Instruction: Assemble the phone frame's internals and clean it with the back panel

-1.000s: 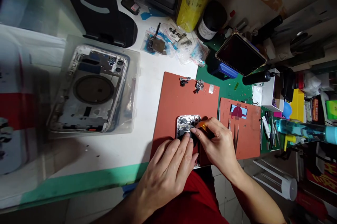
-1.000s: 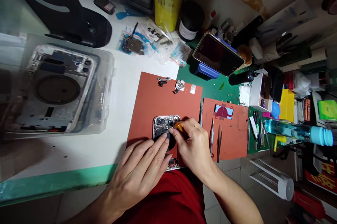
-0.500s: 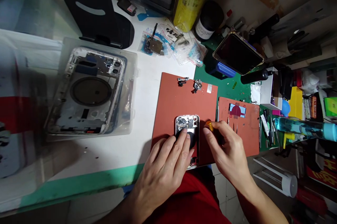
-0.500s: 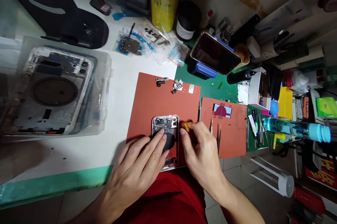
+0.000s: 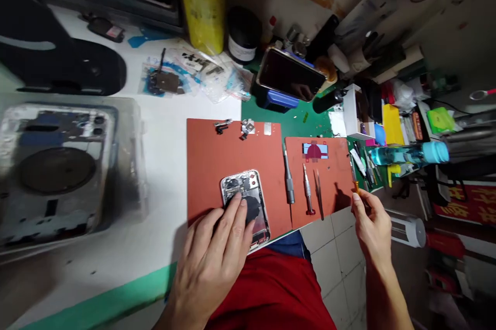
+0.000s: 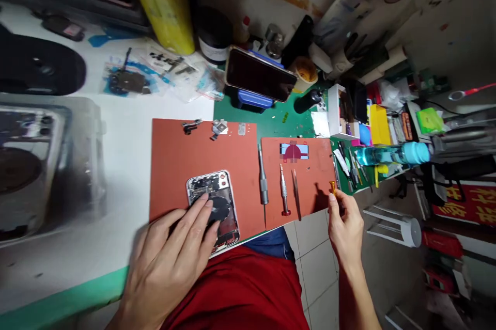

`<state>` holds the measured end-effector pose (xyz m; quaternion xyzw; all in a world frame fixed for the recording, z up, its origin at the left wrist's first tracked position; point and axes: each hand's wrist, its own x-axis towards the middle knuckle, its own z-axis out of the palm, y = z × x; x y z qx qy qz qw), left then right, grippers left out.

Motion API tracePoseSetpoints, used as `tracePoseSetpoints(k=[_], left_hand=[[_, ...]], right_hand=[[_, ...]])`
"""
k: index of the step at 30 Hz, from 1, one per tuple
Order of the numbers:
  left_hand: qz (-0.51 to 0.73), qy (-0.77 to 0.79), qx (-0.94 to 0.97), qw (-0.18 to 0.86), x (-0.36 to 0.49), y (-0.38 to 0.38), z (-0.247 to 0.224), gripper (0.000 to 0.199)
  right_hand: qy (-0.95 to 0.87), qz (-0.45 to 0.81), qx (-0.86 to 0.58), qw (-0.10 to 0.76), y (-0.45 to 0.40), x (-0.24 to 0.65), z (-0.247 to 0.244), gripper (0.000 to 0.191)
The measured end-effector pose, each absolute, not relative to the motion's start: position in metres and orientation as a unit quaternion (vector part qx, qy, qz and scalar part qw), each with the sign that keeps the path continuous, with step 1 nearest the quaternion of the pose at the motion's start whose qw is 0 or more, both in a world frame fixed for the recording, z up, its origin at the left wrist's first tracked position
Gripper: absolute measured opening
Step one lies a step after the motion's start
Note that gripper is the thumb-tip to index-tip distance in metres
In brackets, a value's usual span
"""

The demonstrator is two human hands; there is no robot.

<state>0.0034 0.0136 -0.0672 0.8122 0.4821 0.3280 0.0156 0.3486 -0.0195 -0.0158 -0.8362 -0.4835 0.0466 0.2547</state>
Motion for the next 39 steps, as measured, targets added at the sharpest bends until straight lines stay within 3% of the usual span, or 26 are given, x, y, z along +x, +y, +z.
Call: tracePoseSetpoints(k=[6, 15, 18, 21, 24, 27, 34, 39], left_hand=[[0.346, 0.478, 0.807, 0.026, 0.000, 0.012, -0.080, 0.070], [0.345, 0.449, 0.824, 0.016, -0.003, 0.016, -0.083, 0.083], [0.355, 0.460, 0.814, 0.008, 0.001, 0.017, -0.079, 0.081], [0.345, 0.469, 0.813, 0.010, 0.004, 0.015, -0.073, 0.065], [0.328, 0.480, 0.814, 0.022, 0.004, 0.011, -0.067, 0.046], [0.325, 0.490, 0.807, 0.046, 0.002, 0.002, -0.063, 0.043], [0.368, 0.522, 0.767, 0.061, 0.007, -0.023, -0.067, 0.054], [0.375, 0.539, 0.753, 0.050, 0.011, -0.025, -0.068, 0.054]], right_hand=[[-0.423, -0.020, -0.867, 0.262, -0.008, 0.374, -0.045, 0.055], [-0.448, -0.092, -0.859, 0.229, 0.031, 0.383, -0.075, 0.040], [-0.465, -0.102, -0.849, 0.230, 0.033, 0.377, -0.074, 0.042], [-0.484, -0.101, -0.831, 0.254, 0.025, 0.349, -0.059, 0.042], [-0.542, -0.018, -0.792, 0.280, 0.008, 0.295, -0.035, 0.028], [-0.613, 0.182, -0.706, 0.305, -0.006, 0.232, -0.017, 0.015], [-0.545, 0.327, -0.713, 0.298, -0.011, 0.164, -0.026, 0.032], [-0.470, 0.388, -0.711, 0.350, -0.016, 0.155, -0.031, 0.039]])
